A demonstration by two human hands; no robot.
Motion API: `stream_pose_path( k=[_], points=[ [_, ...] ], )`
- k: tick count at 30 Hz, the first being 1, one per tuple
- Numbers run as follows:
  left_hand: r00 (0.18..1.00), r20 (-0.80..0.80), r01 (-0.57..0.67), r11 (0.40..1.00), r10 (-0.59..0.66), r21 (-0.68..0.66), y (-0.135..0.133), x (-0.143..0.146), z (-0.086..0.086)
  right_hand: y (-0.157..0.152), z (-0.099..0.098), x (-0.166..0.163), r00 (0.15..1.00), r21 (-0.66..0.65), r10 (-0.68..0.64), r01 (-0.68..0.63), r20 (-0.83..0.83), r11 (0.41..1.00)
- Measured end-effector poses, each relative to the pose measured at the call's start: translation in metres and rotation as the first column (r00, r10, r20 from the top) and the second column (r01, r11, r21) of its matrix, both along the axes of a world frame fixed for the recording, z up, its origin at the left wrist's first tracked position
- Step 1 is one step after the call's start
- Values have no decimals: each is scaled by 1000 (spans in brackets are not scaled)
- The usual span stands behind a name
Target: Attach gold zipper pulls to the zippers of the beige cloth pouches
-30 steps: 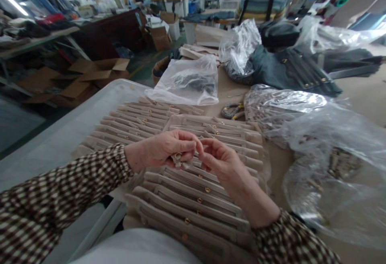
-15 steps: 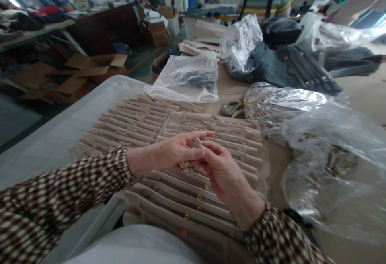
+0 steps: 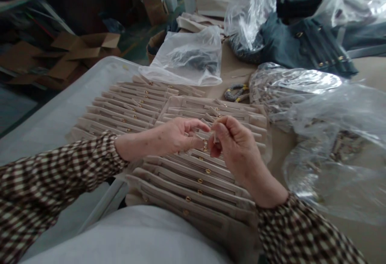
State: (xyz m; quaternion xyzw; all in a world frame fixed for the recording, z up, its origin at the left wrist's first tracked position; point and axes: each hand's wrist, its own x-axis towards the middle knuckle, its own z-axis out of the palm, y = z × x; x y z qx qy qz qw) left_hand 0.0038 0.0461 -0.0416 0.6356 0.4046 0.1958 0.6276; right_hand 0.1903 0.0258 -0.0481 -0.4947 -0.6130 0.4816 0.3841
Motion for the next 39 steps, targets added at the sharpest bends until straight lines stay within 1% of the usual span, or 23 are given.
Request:
stream_pose_path(
  k=[1, 3, 5, 8, 9, 11, 12, 13, 15, 16, 17, 18, 19, 22, 26, 28, 31, 35, 37, 39],
  points=[
    [999, -33, -2, 999, 0, -53, -1, -3, 3, -2, 1, 4, 992, 55, 41, -47, 117, 997],
    [998, -61, -2, 986, -8, -164, -4, -6, 8, -7, 1, 10, 934, 193, 81, -156, 348, 969],
    [998, -57, 0, 964, -16, -267, -7, -6, 9, -12, 0, 13, 871, 295, 87, -256, 483, 921],
    [999, -13, 25, 942, -31, -335, -12, -1, 6, -18, -3, 13, 826, 364, 83, -333, 558, 870],
    [999, 4, 39, 939, -40, -342, -12, 0, 5, -19, -3, 13, 821, 371, 78, -337, 565, 865],
    [998, -9, 54, 940, -61, -338, -12, 2, 2, -20, -5, 14, 830, 358, 86, -328, 551, 874],
    [996, -46, 56, 948, -74, -314, -12, 2, 1, -20, -6, 15, 837, 329, 105, -322, 538, 888],
    [991, -102, 62, 963, -91, -261, -10, 2, 1, -21, -8, 17, 841, 290, 126, -316, 526, 903],
    [961, -241, 122, 990, -136, -73, -7, 1, 0, -22, -12, 19, 841, 197, 172, -311, 514, 930],
    [937, -308, 180, 983, -162, 30, -5, 0, 0, -22, -15, 20, 835, 154, 190, -309, 516, 939],
    [910, -371, 243, 964, -186, 111, -3, 0, 1, -22, -17, 21, 828, 120, 200, -304, 524, 945],
    [880, -427, 299, 940, -206, 163, -1, 0, 2, -23, -20, 21, 821, 98, 204, -300, 533, 949],
    [852, -474, 345, 920, -223, 186, 1, 1, 4, -23, -21, 20, 812, 83, 204, -296, 547, 952],
    [792, -554, 426, 883, -257, 199, 4, 3, 7, -22, -25, 19, 776, 59, 204, -296, 597, 953],
    [770, -572, 473, 853, -281, 218, 7, 4, 7, -19, -27, 18, 727, 22, 239, -330, 644, 944],
    [755, -591, 492, 841, -284, 225, 7, 5, 7, -17, -27, 18, 687, 6, 258, -357, 679, 934],
    [704, -655, 524, 824, -274, 218, 6, 8, 11, -16, -28, 16, 621, -4, 261, -384, 739, 923],
    [620, -741, 583, 784, -259, 214, 3, 13, 17, -17, -27, 13, 561, 0, 256, -415, 788, 910],
    [587, -770, 606, 766, -249, 215, 3, 14, 17, -17, -26, 11, 530, -1, 253, -430, 810, 903],
    [578, -781, 614, 757, -236, 226, 3, 13, 14, -17, -25, 8, 484, -17, 251, -436, 838, 900]
  ],
)
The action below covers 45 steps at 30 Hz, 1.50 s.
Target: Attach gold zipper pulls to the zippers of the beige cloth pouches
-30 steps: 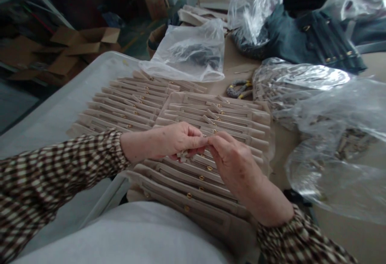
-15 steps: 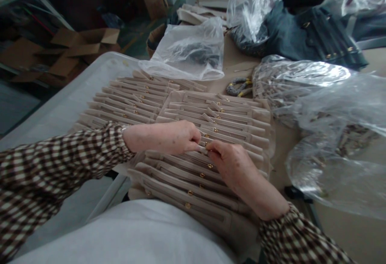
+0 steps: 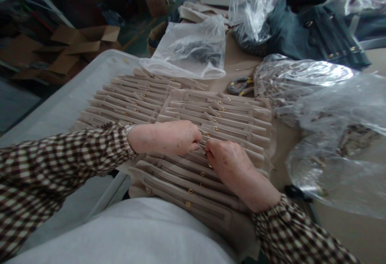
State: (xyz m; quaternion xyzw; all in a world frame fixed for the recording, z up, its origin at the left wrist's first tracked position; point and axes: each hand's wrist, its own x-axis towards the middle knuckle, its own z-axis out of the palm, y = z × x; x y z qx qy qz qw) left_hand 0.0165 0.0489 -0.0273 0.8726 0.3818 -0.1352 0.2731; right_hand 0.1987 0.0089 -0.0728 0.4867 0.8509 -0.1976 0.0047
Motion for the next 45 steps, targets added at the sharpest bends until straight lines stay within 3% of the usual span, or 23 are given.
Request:
stream_pose_path(
  k=[6, 10, 11, 13, 16, 19, 23, 27, 29, 32, 35, 41, 43, 45],
  points=[
    [990, 116, -84, 996, 85, -9, 1, -12, -13, 1, -2, -2, 999, 15, -3, 2, 36, 1000],
    [950, 231, -178, 971, 212, -159, 4, -21, -11, 3, -4, 3, 995, 2, -25, 25, -99, 1000],
    [912, 279, -231, 939, 300, -254, 5, -23, -9, 3, -3, 4, 985, -15, -57, 55, -161, 998],
    [772, 345, -328, 800, 533, -503, 6, -25, -4, 4, -2, 4, 936, -90, -155, 133, -315, 987],
    [502, 327, -285, 510, 801, -811, 5, -24, -2, 3, 2, -3, 725, -344, -359, 178, -588, 922],
    [333, 298, -155, 364, 895, -918, 3, -19, -5, 1, 7, -12, 467, -585, -538, 53, -702, 810],
    [207, 271, -28, 283, 940, -959, -1, -10, -8, -1, 12, -19, 216, -709, -682, -84, -699, 700],
    [125, 270, 50, 266, 955, -963, -3, -1, -6, -2, 10, -21, -3, -763, -771, -142, -637, 631],
    [117, 271, 75, 263, 956, -962, -4, 3, -7, -4, 9, -24, -96, -765, -776, -128, -623, 631],
    [91, 262, 97, 253, 961, -963, -6, 9, -10, -7, 9, -31, -212, -725, -719, -60, -662, 686],
    [79, 245, 105, 236, 966, -966, -7, 12, -11, -8, 11, -32, -220, -688, -680, -50, -700, 724],
    [133, 212, 50, 207, 968, -977, -6, 5, -7, 1, 25, 3, -160, -694, -684, 3, -712, 720],
    [199, 242, -60, 258, 950, -964, -7, 3, -8, 1, 28, 18, 0, -661, -662, 33, -750, 749],
    [334, 312, -194, 389, 889, -901, -9, 3, -11, -2, 27, 28, 237, -600, -598, 71, -766, 797]
  ],
)
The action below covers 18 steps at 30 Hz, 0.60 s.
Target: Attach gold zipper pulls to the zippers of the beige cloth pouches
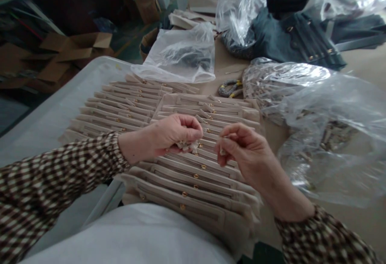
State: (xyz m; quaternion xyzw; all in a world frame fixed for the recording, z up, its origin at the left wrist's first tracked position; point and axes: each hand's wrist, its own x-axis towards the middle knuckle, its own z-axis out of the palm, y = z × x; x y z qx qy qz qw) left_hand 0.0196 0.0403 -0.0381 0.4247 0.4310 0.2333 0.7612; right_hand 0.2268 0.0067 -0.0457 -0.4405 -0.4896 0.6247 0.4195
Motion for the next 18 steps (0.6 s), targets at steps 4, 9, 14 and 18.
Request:
stream_pose_path(
  k=[4, 9, 14, 18],
  points=[
    [928, -309, 297, 913, -207, 280, -2, 3, -10, -10, -7, 4, 893, 84, 175, -229, 416, 970],
    [840, -374, 524, 765, -392, 375, -4, 4, -17, -15, -10, -2, 761, 122, 223, -368, 610, 922],
    [731, -568, 642, 665, -379, 383, -10, 4, -13, -23, -15, -3, 595, 49, 223, -406, 772, 913],
    [642, -684, 712, 600, -346, 365, -13, 6, -10, -28, -23, -1, 476, 57, 197, -467, 857, 882]
  ],
)
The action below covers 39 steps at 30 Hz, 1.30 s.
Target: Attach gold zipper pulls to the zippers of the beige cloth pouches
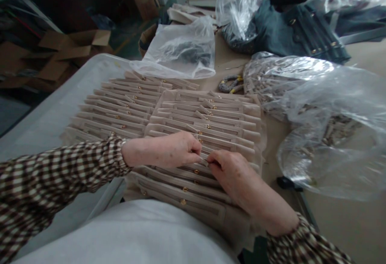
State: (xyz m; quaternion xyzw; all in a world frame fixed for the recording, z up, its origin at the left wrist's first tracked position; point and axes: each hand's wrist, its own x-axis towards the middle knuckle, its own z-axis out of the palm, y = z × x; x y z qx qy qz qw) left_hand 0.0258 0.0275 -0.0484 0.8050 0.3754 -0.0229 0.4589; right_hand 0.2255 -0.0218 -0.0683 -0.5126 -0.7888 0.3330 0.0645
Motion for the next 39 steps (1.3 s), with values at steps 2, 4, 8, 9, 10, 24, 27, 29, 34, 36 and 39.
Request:
stream_pose_path(
  k=[2, 4, 8, 9, 10, 24, 27, 29, 34, 36, 39],
  points=[
    [999, -41, 18, 999, -17, 40, 0, 1, 0, -1, -4, 1, 1000, 67, 17, -18, 12, 998],
    [998, -63, 19, 998, -15, 63, 0, 1, 1, -1, -8, 2, 1000, 126, 18, -20, 18, 992],
    [999, -42, -24, 998, 26, 60, 0, -1, 2, -1, -10, 1, 1000, 178, 23, -24, 9, 984],
    [999, -37, -34, 998, 36, 59, 0, -2, 1, 0, -10, 1, 1000, 180, 27, -29, 11, 983],
    [999, -36, -37, 997, 39, 60, -1, -3, 1, 0, -10, 0, 999, 183, 32, -35, 18, 983],
    [970, 110, -207, 973, 217, -99, 4, -18, 1, 2, 2, -7, 1000, 199, 5, -3, -8, 980],
    [845, 194, -357, 796, 498, -490, 1, -17, 5, 1, 11, -16, 969, 180, -20, 66, -247, 982],
    [717, 219, -343, 608, 662, -716, -1, -13, 9, 0, 12, -25, 892, 94, -67, 121, -448, 988],
    [544, 257, -205, 423, 799, -883, -5, -1, 12, 2, 6, -39, 463, -308, -362, 191, -809, 932],
    [507, 272, -170, 404, 818, -899, -6, 1, 10, 3, 5, -41, 381, -428, -459, 167, -803, 888],
    [491, 308, -113, 410, 815, -905, -7, 1, 9, 2, 8, -41, 353, -499, -517, 150, -780, 854]
  ],
)
